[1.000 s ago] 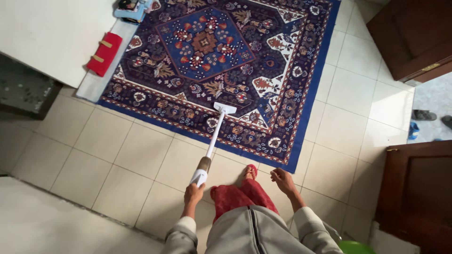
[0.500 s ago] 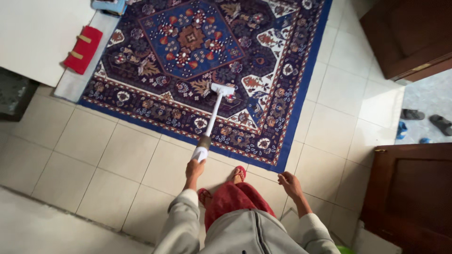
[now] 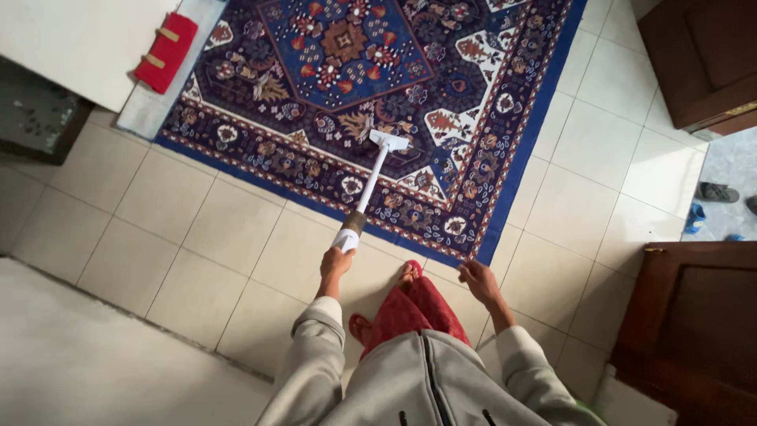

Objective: The person vacuums a patterned rug using a cordless vacuum cleaner, moving the cleaner back and forth across different sections of the rug.

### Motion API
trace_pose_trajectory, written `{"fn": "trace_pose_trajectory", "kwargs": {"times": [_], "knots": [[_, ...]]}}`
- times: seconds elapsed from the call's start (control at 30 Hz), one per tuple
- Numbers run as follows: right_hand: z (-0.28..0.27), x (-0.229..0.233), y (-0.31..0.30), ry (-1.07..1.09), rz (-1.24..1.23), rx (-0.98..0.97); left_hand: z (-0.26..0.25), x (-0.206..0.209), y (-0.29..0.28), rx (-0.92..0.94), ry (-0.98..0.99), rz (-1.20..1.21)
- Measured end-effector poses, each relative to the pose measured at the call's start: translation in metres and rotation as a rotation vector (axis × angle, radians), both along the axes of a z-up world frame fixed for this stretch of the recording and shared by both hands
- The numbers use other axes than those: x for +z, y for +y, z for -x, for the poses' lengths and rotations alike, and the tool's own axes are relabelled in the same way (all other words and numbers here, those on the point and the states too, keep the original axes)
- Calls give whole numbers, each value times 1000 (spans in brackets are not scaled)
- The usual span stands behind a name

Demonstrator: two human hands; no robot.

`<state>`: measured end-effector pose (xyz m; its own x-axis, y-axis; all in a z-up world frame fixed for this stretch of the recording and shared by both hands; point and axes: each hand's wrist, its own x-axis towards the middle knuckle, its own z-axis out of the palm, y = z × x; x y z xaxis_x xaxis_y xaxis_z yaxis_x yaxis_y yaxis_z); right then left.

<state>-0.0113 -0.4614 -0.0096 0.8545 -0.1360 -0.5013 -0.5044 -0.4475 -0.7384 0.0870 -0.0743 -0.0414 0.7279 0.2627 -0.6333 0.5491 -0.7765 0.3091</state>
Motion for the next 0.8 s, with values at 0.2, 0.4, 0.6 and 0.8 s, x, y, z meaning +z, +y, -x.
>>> {"fn": "trace_pose_trajectory", "kwargs": {"times": [0.2,0.4,0.6,0.8], "knots": [[9,0,19,-15,-22,25,55,6,30,20,6,7],[37,-2,41,-58,-124,83,118,13,64,24,21,17],[60,0,60,-124,-197,82,183,29,99,-13,-27,0],[69,2,65,-109,-168,96,237,42,129,-21,-14,-50]]}}
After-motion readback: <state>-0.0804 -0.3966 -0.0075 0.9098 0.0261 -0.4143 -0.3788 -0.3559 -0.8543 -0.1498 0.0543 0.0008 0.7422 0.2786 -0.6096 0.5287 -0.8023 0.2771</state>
